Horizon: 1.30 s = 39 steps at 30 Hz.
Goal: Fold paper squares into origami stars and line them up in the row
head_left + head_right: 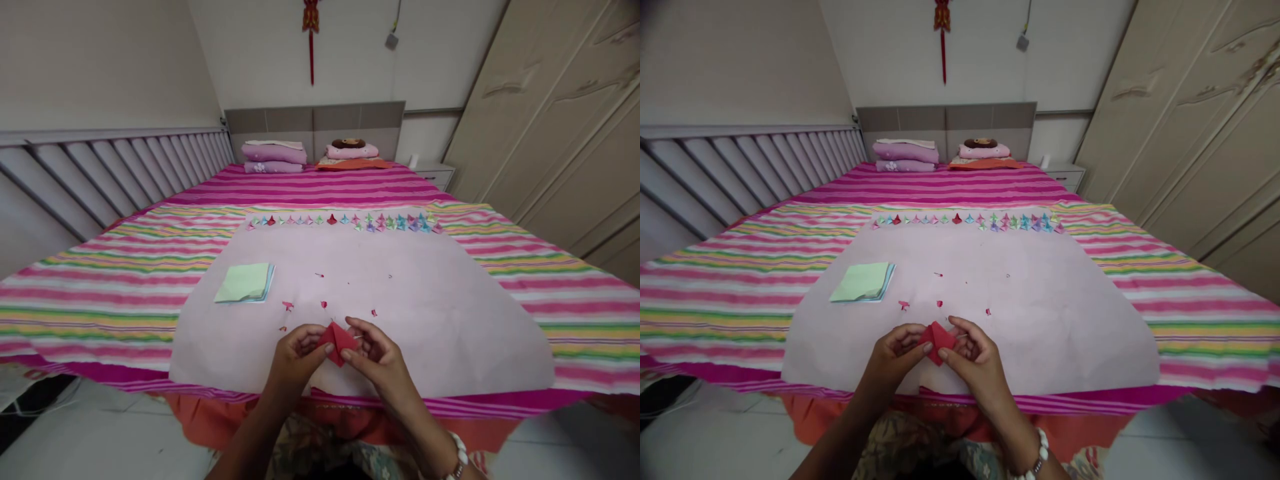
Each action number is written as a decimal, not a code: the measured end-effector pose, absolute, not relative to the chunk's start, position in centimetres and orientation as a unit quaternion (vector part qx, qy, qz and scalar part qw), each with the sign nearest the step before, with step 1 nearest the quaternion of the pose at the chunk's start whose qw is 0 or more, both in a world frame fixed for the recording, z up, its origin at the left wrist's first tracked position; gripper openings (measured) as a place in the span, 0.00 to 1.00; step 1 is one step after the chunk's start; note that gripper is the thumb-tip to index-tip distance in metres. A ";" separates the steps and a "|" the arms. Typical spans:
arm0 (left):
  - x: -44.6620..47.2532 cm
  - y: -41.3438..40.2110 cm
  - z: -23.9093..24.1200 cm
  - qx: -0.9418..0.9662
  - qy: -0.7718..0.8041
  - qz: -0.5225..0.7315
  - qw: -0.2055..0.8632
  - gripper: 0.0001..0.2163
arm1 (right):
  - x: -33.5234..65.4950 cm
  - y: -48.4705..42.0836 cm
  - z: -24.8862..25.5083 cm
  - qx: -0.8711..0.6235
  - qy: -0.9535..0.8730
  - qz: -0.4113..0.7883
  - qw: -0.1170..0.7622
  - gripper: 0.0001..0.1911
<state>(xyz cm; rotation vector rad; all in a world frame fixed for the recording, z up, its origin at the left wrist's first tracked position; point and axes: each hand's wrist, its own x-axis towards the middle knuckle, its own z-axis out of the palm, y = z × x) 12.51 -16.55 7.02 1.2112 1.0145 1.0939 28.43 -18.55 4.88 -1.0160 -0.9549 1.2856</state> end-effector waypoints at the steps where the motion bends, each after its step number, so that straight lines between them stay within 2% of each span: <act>1: 12.5 -16.5 7.0 0.515 0.430 0.464 0.578 0.09 | 28.6 -18.6 4.9 -0.433 -0.413 0.543 0.589 0.26; 8: 12.5 -16.6 6.9 0.507 0.428 0.458 0.592 0.09 | 29.2 -18.7 5.5 -0.453 -0.517 0.468 0.556 0.14; 12: 12.4 -16.6 6.7 0.491 0.446 0.458 0.591 0.09 | 29.1 -18.7 5.4 -0.464 -0.530 0.440 0.556 0.12; 18: 12.5 -16.6 6.6 0.486 0.438 0.449 0.609 0.10 | 29.0 -18.7 4.9 -0.470 -0.465 0.515 0.546 0.13; 23: 12.6 -16.8 7.0 0.477 0.424 0.418 0.646 0.13 | 29.0 -18.4 4.8 -0.447 -0.405 0.558 0.570 0.10; 30: 12.7 -16.9 7.8 0.477 0.408 0.428 0.650 0.08 | 28.7 -18.6 5.7 -0.398 -0.374 0.612 0.572 0.04; 35: 12.6 -17.0 7.9 0.476 0.409 0.436 0.645 0.06 | 28.9 -18.7 5.8 -0.367 -0.369 0.635 0.571 0.03; 39: 12.3 -17.1 7.6 0.484 0.405 0.430 0.645 0.08 | 29.2 -18.8 5.8 -0.367 -0.400 0.626 0.560 0.04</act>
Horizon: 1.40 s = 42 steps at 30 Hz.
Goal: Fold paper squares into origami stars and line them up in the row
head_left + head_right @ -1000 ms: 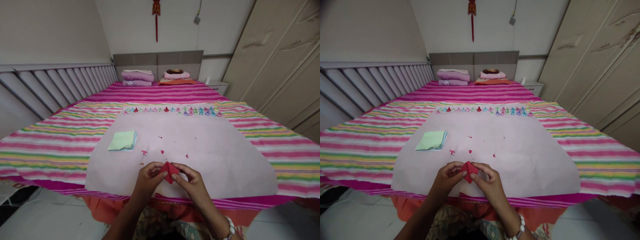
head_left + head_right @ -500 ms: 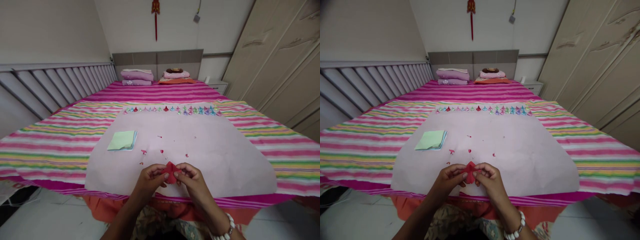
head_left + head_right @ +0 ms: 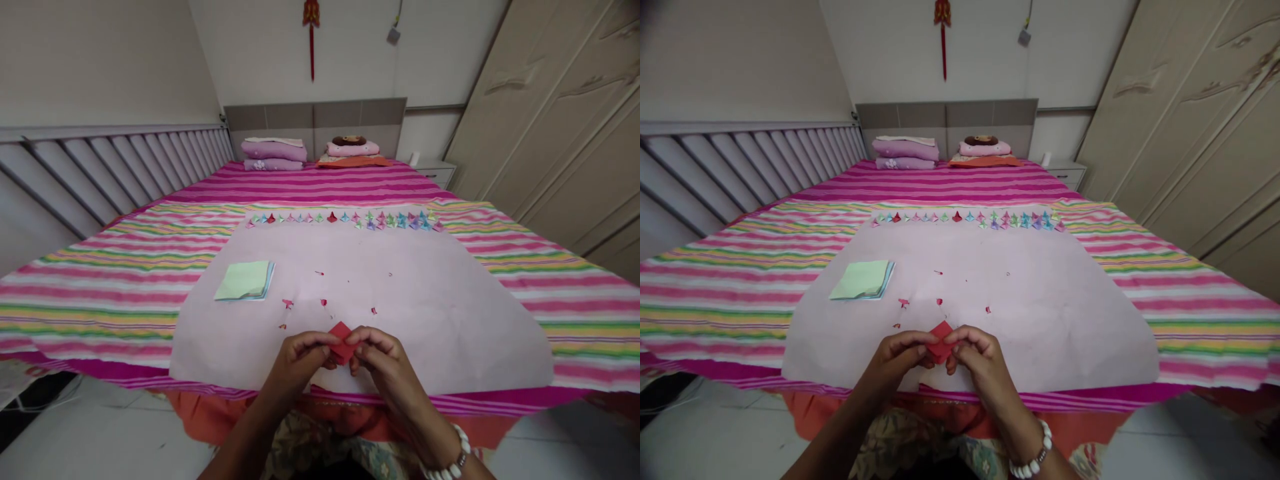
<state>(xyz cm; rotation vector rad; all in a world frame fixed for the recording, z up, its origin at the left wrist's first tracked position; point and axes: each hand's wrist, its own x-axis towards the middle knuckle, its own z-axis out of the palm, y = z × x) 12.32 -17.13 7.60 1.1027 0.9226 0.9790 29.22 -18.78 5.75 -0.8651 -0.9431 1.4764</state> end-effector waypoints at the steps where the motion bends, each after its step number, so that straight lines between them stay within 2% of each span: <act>1: 12.3 -17.1 7.5 0.485 0.408 0.429 0.644 0.08 | 29.3 -18.8 5.8 -0.362 -0.415 0.623 0.555 0.05; 6: 12.7 -17.1 7.3 0.481 0.431 0.441 0.623 0.07 | 29.2 -18.8 6.0 -0.384 -0.471 0.585 0.538 0.05; 14: 12.7 -17.0 7.1 0.521 0.428 0.444 0.590 0.09 | 29.0 -18.7 5.8 -0.435 -0.452 0.546 0.556 0.11; 20: 12.1 -17.0 7.2 0.613 0.460 0.435 0.474 0.08 | 29.2 -18.7 5.6 -0.453 -0.495 0.503 0.544 0.09; 25: 11.9 -17.0 7.6 0.690 0.445 0.405 0.401 0.13 | 29.4 -18.8 6.2 -0.449 -0.538 0.457 0.548 0.10; 30: 12.2 -16.9 7.5 0.716 0.445 0.411 0.348 0.07 | 29.3 -19.0 6.8 -0.448 -0.593 0.388 0.545 0.09; 35: 12.5 -17.0 7.8 0.698 0.449 0.426 0.361 0.04 | 29.3 -19.0 7.0 -0.444 -0.616 0.370 0.535 0.05; 38: 12.5 -17.1 7.8 0.671 0.439 0.419 0.426 0.03 | 29.5 -18.9 7.2 -0.440 -0.604 0.400 0.531 0.04; 42: 12.5 -17.1 7.5 0.580 0.446 0.426 0.533 0.06 | 29.7 -18.6 7.1 -0.444 -0.567 0.455 0.524 0.09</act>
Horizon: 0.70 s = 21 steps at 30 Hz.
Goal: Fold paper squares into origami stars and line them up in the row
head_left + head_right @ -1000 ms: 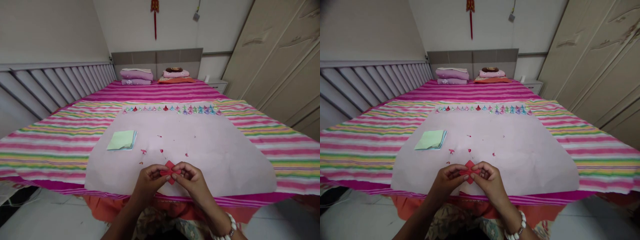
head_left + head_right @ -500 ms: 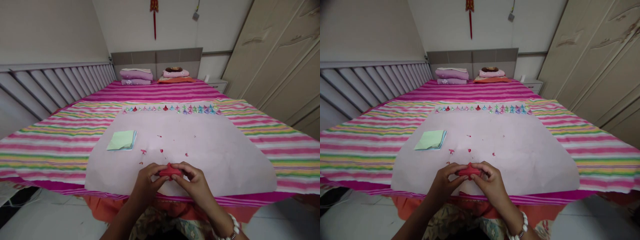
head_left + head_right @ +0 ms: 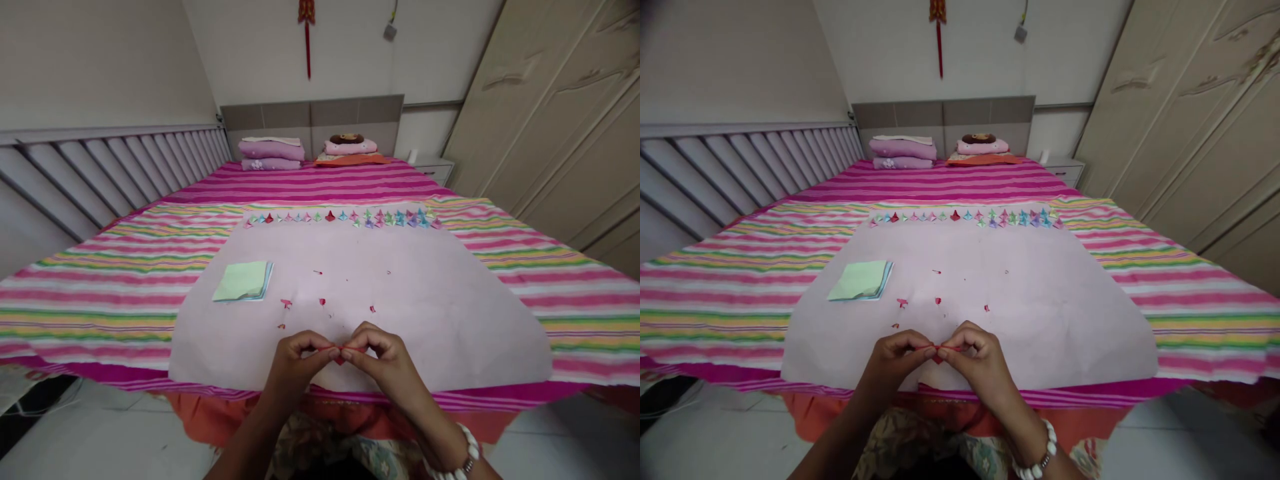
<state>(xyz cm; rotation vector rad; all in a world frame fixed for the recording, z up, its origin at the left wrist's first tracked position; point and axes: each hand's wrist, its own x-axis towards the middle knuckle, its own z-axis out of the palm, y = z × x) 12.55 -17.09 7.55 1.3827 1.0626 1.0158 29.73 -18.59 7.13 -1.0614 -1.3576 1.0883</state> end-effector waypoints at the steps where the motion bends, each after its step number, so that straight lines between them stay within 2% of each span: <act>1: 12.6 -17.1 7.5 0.557 0.447 0.428 0.554 0.07 | 29.7 -18.5 7.0 -0.446 -0.552 0.467 0.527 0.10; 5: 12.9 -17.0 7.0 0.478 0.465 0.445 0.597 0.07 | 29.5 -18.4 6.7 -0.459 -0.484 0.507 0.546 0.11; 9: 13.6 -17.3 6.2 0.439 0.426 0.445 0.654 0.13 | 29.1 -18.5 6.5 -0.462 -0.433 0.524 0.569 0.11; 12: 14.0 -17.5 5.9 0.460 0.434 0.433 0.642 0.08 | 28.9 -18.6 6.5 -0.454 -0.417 0.540 0.574 0.12; 16: 13.9 -17.4 6.4 0.477 0.456 0.428 0.617 0.09 | 28.8 -18.7 6.7 -0.450 -0.431 0.547 0.559 0.14; 21: 13.2 -17.2 6.9 0.456 0.448 0.414 0.648 0.11 | 28.9 -18.6 6.8 -0.436 -0.391 0.611 0.532 0.16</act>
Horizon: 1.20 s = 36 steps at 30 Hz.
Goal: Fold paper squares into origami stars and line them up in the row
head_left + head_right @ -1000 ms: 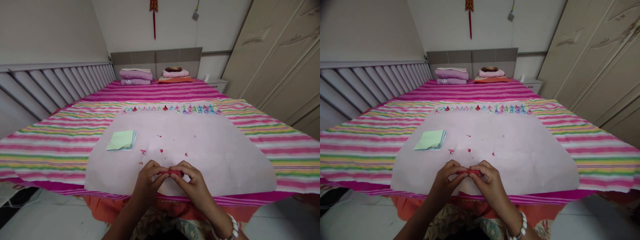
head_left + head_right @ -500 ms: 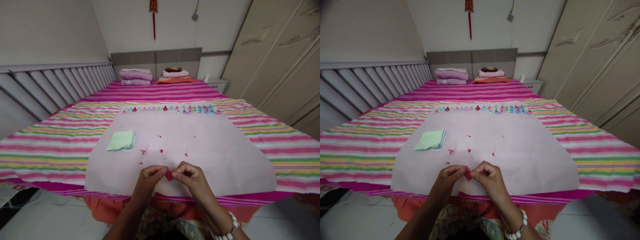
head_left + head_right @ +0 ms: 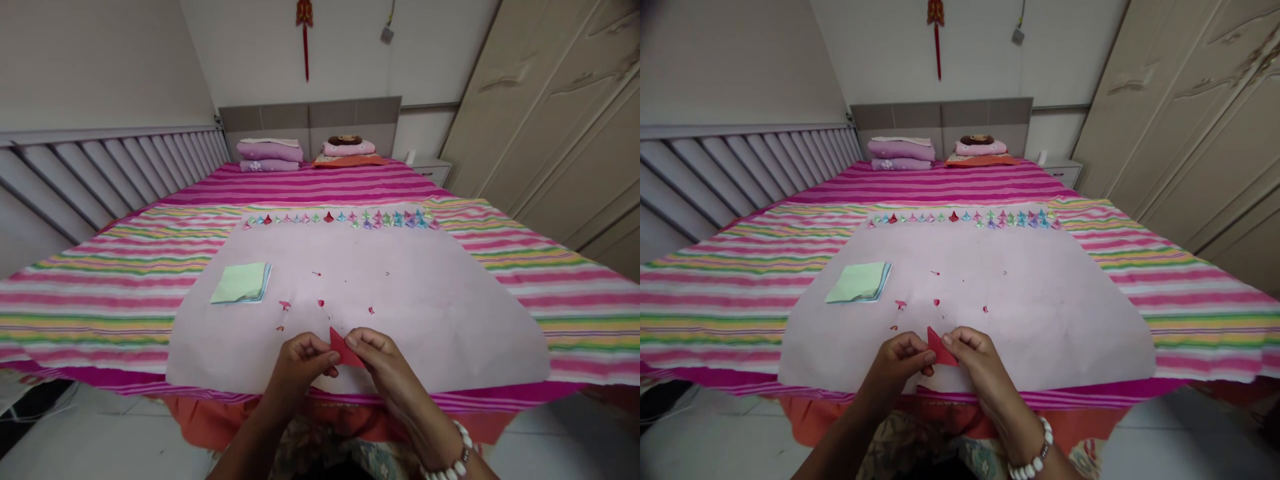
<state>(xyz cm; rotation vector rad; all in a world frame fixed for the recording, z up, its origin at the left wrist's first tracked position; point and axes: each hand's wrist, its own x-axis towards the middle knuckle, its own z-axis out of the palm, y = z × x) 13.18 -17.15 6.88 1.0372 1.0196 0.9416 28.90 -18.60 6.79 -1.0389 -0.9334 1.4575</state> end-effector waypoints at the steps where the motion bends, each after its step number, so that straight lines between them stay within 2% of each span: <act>1: 13.1 -17.1 6.8 0.455 0.444 0.416 0.650 0.10 | 28.9 -18.6 6.8 -0.428 -0.379 0.628 0.527 0.15; 9: 12.8 -16.5 6.2 0.455 0.421 0.429 0.657 0.08 | 28.8 -18.6 6.9 -0.376 -0.310 0.706 0.515 0.13; 17: 14.2 -16.2 5.9 0.316 0.355 0.439 0.762 0.10 | 28.5 -18.0 6.3 -0.363 -0.279 0.705 0.542 0.13; 21: 14.2 -16.0 5.3 0.291 0.352 0.447 0.769 0.11 | 28.6 -17.9 6.3 -0.375 -0.295 0.694 0.540 0.12; 24: 14.0 -15.8 5.0 0.325 0.396 0.481 0.711 0.11 | 28.6 -17.7 6.1 -0.405 -0.354 0.656 0.530 0.10; 27: 14.2 -15.6 5.2 0.437 0.447 0.488 0.609 0.07 | 28.5 -17.4 5.8 -0.431 -0.416 0.602 0.529 0.04; 29: 14.5 -15.7 5.6 0.514 0.467 0.478 0.538 0.05 | 28.5 -17.1 5.7 -0.454 -0.444 0.550 0.542 0.04; 33: 15.7 -16.0 5.9 0.645 0.459 0.445 0.419 0.09 | 28.9 -17.0 5.4 -0.528 -0.505 0.391 0.560 0.06; 36: 16.5 -16.1 5.7 0.684 0.454 0.426 0.381 0.13 | 29.3 -17.3 5.6 -0.543 -0.571 0.275 0.551 0.06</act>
